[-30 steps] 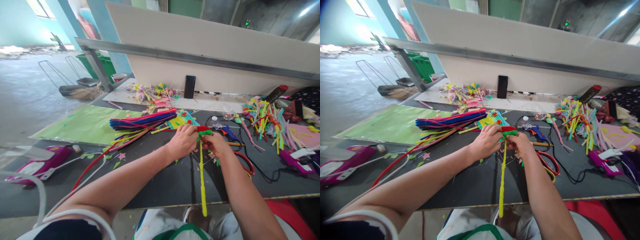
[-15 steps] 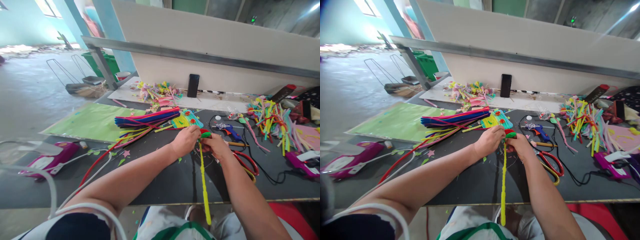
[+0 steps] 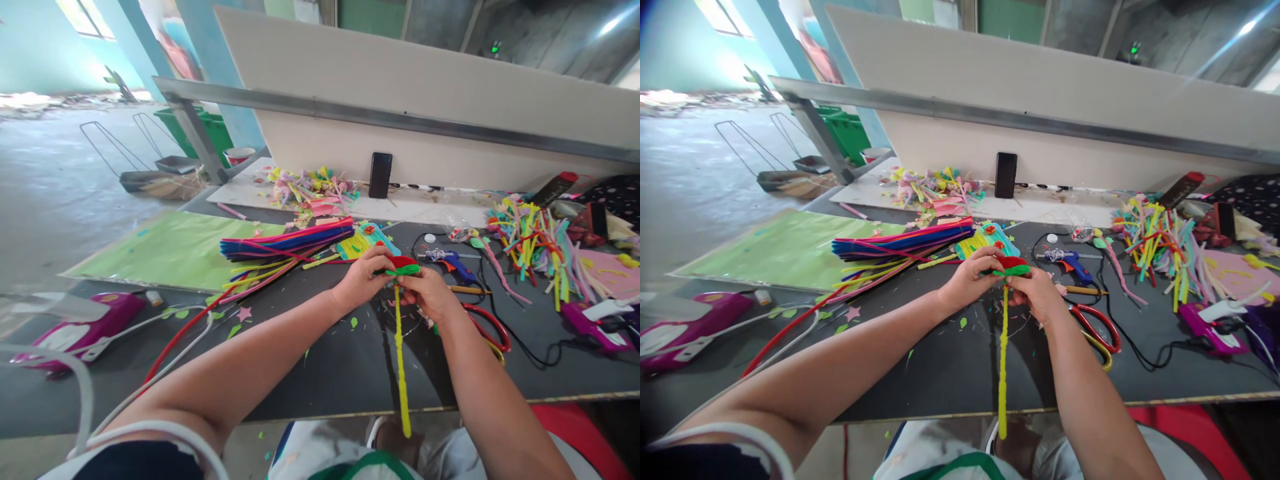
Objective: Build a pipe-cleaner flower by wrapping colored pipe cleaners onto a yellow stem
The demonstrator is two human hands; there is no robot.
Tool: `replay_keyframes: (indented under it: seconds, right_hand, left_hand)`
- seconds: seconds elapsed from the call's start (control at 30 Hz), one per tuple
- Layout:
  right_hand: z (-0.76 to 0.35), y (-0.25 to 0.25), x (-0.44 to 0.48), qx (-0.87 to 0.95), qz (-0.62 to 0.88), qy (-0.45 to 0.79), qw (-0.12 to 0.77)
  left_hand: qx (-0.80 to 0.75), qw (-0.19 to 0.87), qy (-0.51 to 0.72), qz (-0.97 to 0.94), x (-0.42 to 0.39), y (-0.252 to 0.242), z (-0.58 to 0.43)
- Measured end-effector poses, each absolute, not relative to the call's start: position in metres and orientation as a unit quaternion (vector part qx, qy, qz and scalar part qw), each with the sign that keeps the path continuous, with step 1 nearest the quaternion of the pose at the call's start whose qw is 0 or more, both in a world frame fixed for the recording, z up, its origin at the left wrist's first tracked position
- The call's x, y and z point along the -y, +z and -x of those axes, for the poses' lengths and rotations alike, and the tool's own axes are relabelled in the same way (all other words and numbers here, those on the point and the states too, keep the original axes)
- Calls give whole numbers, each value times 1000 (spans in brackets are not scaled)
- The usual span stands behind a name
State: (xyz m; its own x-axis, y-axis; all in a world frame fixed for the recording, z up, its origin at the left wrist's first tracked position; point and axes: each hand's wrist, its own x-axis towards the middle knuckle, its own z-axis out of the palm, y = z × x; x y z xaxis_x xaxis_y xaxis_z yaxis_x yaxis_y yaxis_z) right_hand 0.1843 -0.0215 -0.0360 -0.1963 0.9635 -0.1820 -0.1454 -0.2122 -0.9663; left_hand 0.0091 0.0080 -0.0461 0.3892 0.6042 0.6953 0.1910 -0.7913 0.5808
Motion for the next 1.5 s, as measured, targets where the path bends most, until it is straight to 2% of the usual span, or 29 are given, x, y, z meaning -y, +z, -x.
replay_keyframes:
  seconds: [0.27,0.7,0.87,1.07,1.5]
  right_hand:
    - [-201,-28,22,453,432,677,387]
    - [-208,-30,17,516,511,573,380]
    - [-207,-33,16,507,485,588,403]
    - [-206,-37,16,513,488,608,359]
    - [-200,-41,15,553,467,558,406]
  left_hand:
    - [-237,229,521,-787,-13,-48,-7]
    - [-239,213,502,-803,-16,-52,-5]
    - [-246,228,494,-802,-15,-50,-5]
    - [-252,262,498,-788,-12,-49,-8]
    - [-278,351,504,-738,-10,-49,-12]
